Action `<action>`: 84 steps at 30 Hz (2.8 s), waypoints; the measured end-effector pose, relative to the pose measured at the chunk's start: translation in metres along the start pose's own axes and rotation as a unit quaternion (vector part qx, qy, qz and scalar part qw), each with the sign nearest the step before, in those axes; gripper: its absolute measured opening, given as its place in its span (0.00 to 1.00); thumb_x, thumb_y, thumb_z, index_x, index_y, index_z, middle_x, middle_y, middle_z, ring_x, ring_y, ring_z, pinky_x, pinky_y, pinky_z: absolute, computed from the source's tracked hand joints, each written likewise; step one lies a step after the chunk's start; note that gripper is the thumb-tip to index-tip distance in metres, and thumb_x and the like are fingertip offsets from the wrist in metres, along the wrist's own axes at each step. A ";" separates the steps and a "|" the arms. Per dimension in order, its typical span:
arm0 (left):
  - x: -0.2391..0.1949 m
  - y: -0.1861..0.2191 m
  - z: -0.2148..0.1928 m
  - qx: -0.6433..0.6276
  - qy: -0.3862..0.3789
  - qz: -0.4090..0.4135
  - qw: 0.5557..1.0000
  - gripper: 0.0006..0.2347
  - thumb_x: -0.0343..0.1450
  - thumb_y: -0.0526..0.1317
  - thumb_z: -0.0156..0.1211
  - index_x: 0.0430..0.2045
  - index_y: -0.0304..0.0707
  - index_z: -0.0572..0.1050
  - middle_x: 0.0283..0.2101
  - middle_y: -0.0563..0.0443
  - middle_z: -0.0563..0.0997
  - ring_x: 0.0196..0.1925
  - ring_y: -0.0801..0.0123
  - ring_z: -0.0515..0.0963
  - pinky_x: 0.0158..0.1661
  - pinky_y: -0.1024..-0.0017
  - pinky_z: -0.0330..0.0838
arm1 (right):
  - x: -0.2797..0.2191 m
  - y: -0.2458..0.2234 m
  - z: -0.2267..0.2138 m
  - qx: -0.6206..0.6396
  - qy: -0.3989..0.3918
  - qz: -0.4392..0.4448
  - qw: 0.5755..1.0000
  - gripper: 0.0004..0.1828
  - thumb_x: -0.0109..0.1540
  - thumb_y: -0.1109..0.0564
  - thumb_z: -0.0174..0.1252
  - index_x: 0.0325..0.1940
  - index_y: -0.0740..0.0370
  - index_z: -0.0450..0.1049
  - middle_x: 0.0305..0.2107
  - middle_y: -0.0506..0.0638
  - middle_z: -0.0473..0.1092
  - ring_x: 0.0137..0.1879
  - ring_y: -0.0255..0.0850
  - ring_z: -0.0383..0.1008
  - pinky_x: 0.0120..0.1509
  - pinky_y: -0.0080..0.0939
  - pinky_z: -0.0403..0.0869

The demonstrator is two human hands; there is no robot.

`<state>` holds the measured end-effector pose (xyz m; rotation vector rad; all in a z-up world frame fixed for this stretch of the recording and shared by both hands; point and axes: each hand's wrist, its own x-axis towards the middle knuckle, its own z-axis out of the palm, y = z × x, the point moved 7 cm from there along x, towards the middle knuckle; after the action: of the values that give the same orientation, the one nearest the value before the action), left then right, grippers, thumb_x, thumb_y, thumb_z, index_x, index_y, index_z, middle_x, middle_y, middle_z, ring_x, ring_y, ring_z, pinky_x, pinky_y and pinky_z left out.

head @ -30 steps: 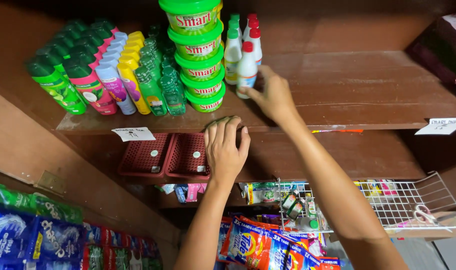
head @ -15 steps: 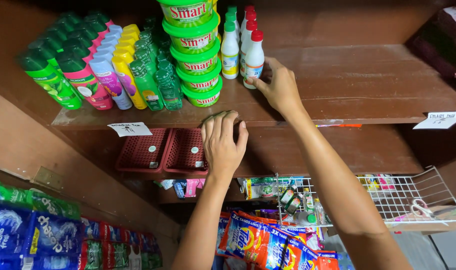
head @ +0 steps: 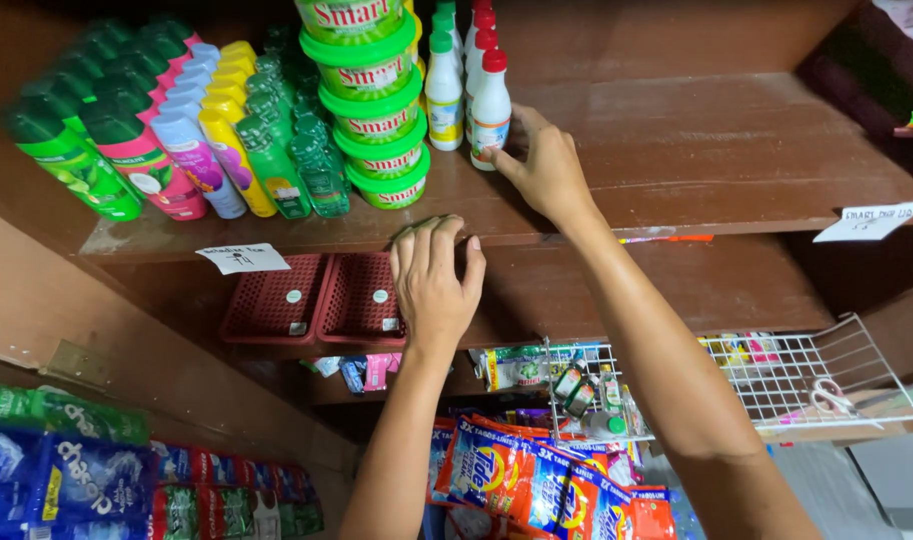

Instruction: Organizing various household and personal care products on a retail store shelf.

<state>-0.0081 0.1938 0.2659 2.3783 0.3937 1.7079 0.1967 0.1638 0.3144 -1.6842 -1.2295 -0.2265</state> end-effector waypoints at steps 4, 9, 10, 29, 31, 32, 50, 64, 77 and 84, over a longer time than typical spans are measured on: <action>-0.002 -0.001 0.001 -0.014 -0.018 0.010 1.000 0.11 0.74 0.38 0.61 0.48 0.34 0.73 0.51 0.43 0.79 0.57 0.50 0.75 0.62 0.52 0.65 | -0.020 -0.009 -0.017 0.008 0.018 -0.015 1.000 0.31 0.61 0.59 0.71 0.64 0.69 0.67 0.51 0.62 0.76 0.57 0.49 0.80 0.60 0.45 0.77; -0.022 0.022 -0.004 -0.020 -0.056 0.029 0.998 0.15 0.73 0.37 0.62 0.53 0.31 0.74 0.59 0.38 0.78 0.66 0.46 0.72 0.66 0.46 0.60 | -0.109 -0.028 -0.068 0.020 0.061 -0.027 0.998 0.22 0.66 0.62 0.68 0.63 0.66 0.71 0.51 0.58 0.75 0.56 0.46 0.79 0.59 0.40 0.80; -0.029 0.031 -0.008 -0.040 -0.041 0.020 0.998 0.14 0.73 0.35 0.62 0.52 0.32 0.74 0.59 0.36 0.76 0.66 0.43 0.71 0.66 0.48 0.63 | -0.132 -0.032 -0.078 -0.013 0.080 -0.052 0.995 0.17 0.67 0.63 0.67 0.59 0.66 0.74 0.50 0.56 0.75 0.57 0.44 0.77 0.61 0.39 0.78; -0.235 0.105 0.133 -0.340 -0.400 -0.135 0.840 0.13 0.71 0.39 0.68 0.47 0.38 0.77 0.51 0.37 0.80 0.49 0.45 0.82 0.47 0.61 0.77 | -0.427 0.103 -0.075 0.081 0.078 0.354 0.929 0.22 0.61 0.71 0.53 0.59 0.65 0.73 0.51 0.50 0.72 0.54 0.35 0.75 0.54 0.35 0.75; -0.198 0.106 0.114 -0.337 -0.358 -0.134 0.860 0.13 0.70 0.39 0.69 0.46 0.37 0.77 0.50 0.36 0.81 0.50 0.46 0.82 0.48 0.61 0.78 | -0.409 0.089 -0.071 0.057 0.061 0.333 0.939 0.24 0.59 0.68 0.60 0.60 0.64 0.72 0.53 0.50 0.72 0.54 0.36 0.74 0.53 0.36 0.75; -0.178 0.106 0.101 -0.337 -0.316 -0.134 0.877 0.13 0.69 0.39 0.70 0.45 0.36 0.78 0.49 0.36 0.81 0.50 0.47 0.82 0.48 0.62 0.78 | -0.400 0.080 -0.068 0.031 0.044 0.315 0.948 0.28 0.57 0.65 0.67 0.61 0.62 0.71 0.55 0.50 0.71 0.54 0.37 0.74 0.52 0.36 0.75; 0.010 0.117 -0.044 -0.294 -0.236 -0.071 0.924 0.14 0.71 0.33 0.65 0.51 0.35 0.75 0.43 0.44 0.81 0.42 0.60 0.84 0.42 0.67 0.79 | -0.257 -0.001 -0.035 0.231 0.014 0.184 0.955 0.35 0.58 0.65 0.67 0.70 0.69 0.67 0.57 0.54 0.74 0.59 0.38 0.74 0.63 0.41 0.73; 0.132 0.041 -0.007 -0.016 -0.100 0.061 0.993 0.12 0.72 0.35 0.65 0.48 0.35 0.73 0.43 0.38 0.78 0.43 0.43 0.82 0.40 0.54 0.77 | -0.195 -0.063 -0.081 0.024 0.155 -0.040 0.987 0.16 0.62 0.65 0.65 0.54 0.67 0.76 0.54 0.56 0.74 0.62 0.47 0.75 0.70 0.44 0.71; 0.120 0.033 0.021 0.238 -0.058 0.156 0.957 0.24 0.63 0.28 0.57 0.57 0.30 0.69 0.58 0.41 0.75 0.42 0.55 0.86 0.32 0.68 0.81 | -0.217 -0.038 -0.065 0.061 0.130 0.029 0.989 0.14 0.61 0.65 0.64 0.52 0.66 0.77 0.51 0.56 0.75 0.61 0.44 0.75 0.65 0.40 0.72; 0.118 0.004 0.054 0.320 -0.047 0.135 0.936 0.18 0.70 0.29 0.58 0.55 0.28 0.69 0.66 0.39 0.73 0.27 0.66 0.85 0.23 0.72 0.77 | -0.223 -0.031 -0.060 0.072 0.126 0.057 0.988 0.14 0.61 0.65 0.64 0.52 0.66 0.77 0.51 0.56 0.75 0.60 0.43 0.75 0.65 0.39 0.72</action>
<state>0.0796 0.2276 0.3558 3.0864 0.7319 1.7615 0.0901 -0.0211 0.2201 -1.5435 -0.9371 -0.2662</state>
